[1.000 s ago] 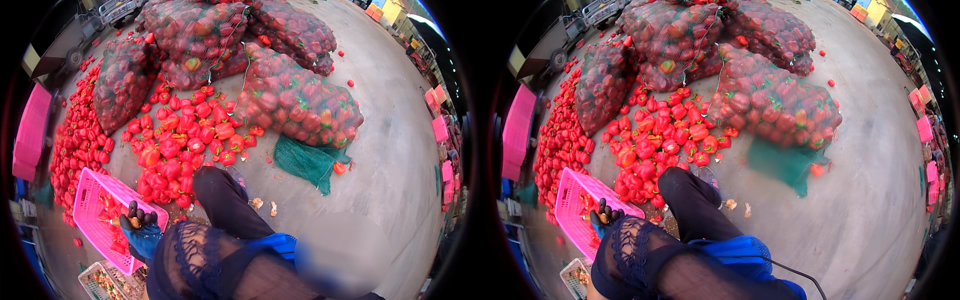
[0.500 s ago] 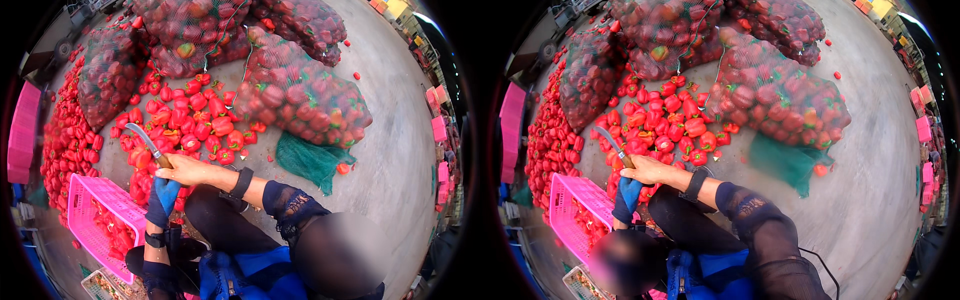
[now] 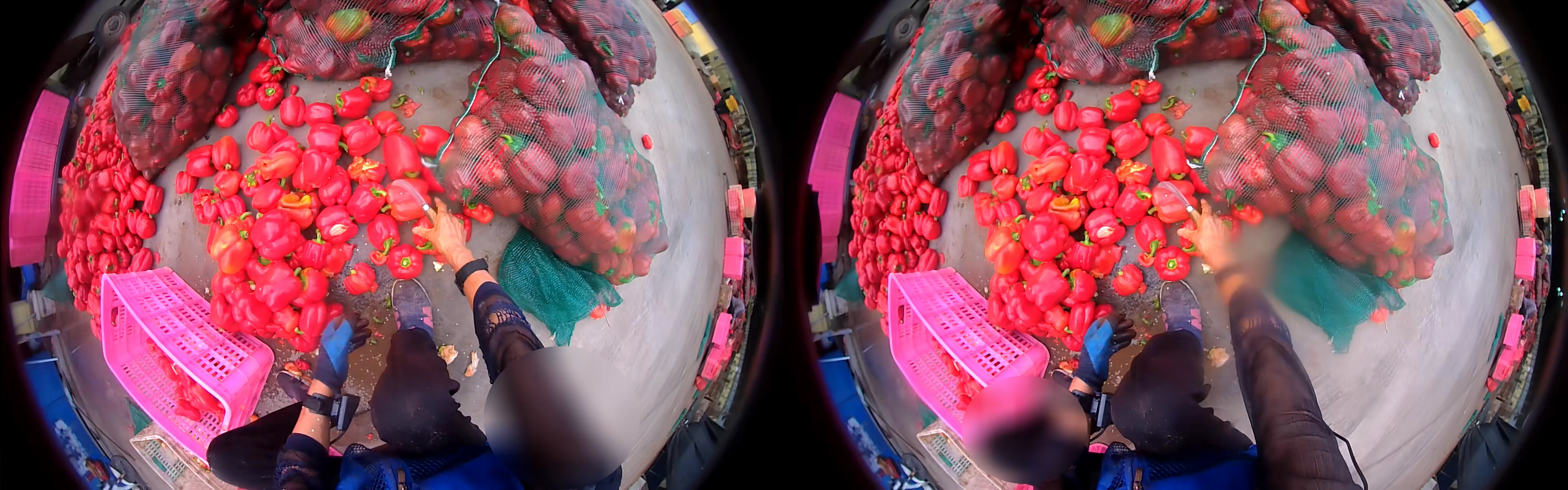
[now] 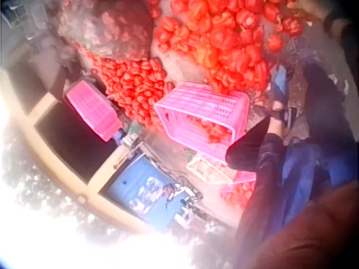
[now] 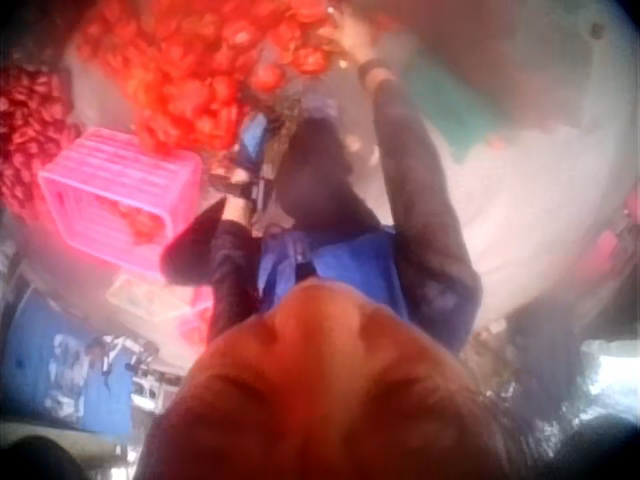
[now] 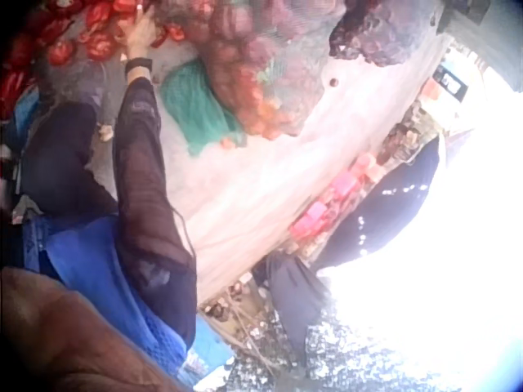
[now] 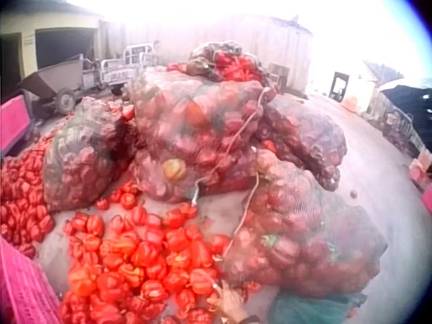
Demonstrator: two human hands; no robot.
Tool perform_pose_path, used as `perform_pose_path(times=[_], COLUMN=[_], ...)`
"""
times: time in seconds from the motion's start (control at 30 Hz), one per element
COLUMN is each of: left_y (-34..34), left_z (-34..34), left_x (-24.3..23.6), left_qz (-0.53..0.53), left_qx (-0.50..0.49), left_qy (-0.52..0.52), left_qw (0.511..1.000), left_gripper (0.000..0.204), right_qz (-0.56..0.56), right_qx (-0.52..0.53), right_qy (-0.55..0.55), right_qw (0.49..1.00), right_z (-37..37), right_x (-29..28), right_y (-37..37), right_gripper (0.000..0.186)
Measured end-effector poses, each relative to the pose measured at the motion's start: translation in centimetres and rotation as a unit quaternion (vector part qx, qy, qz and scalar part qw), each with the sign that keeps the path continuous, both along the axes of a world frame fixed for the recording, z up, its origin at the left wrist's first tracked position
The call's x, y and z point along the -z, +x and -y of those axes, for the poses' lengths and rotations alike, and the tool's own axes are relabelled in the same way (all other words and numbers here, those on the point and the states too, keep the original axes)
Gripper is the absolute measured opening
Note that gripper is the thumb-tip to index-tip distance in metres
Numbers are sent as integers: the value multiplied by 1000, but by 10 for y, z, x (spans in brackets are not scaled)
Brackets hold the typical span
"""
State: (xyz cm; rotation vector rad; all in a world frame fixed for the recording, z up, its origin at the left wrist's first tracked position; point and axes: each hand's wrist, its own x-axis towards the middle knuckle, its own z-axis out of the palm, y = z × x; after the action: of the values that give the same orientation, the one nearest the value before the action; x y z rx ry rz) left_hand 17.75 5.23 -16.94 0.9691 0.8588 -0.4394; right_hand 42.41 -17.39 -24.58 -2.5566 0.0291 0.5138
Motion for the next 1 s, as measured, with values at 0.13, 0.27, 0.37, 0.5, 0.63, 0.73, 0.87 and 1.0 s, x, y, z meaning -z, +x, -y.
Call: perform_pose_path(times=[0.13, 0.27, 0.37, 0.5, 0.63, 0.73, 0.87, 1.0], left_y=[8, 18, 34, 46, 48, 48, 84, 137], left_z=[30, 42, 50, 53, 44, 38, 38, 53], left_x=[4, 11, 5, -14, -11, -1, 6, 24], left_qz=[-6, 1, 19, 55, 62, 78, 110, 91], left_qx=[9, 1, -23, -52, -53, -74, -62, -106], left_qy=[-6, 7, 25, 18, 44, 47, -18, -206], left_qw=[1000, 1000, 999, 997, 996, 993, 992, 968], left_gripper=[46, 47, 46, 45, 47, 48, 53, 61], right_qz=[-76, -38, -2, -27, 84, 237, 28, -74], right_qx=[-24, 38, 138, 152, 174, 83, 97, 150], right_qy=[8, 73, 177, 116, 156, 171, 184, 346], right_qw=[997, 996, 975, 981, 969, 953, 978, 923], right_z=[20, 35, 50, 55, 27, 1, -18, -16], right_x=[-15, -12, 16, 17, -25, -19, 27, 46], right_y=[-5, -41, -59, -75, -75, -23, 42, 57], right_gripper=[95, 91, 73, 46, 39, 41, 44, 40])
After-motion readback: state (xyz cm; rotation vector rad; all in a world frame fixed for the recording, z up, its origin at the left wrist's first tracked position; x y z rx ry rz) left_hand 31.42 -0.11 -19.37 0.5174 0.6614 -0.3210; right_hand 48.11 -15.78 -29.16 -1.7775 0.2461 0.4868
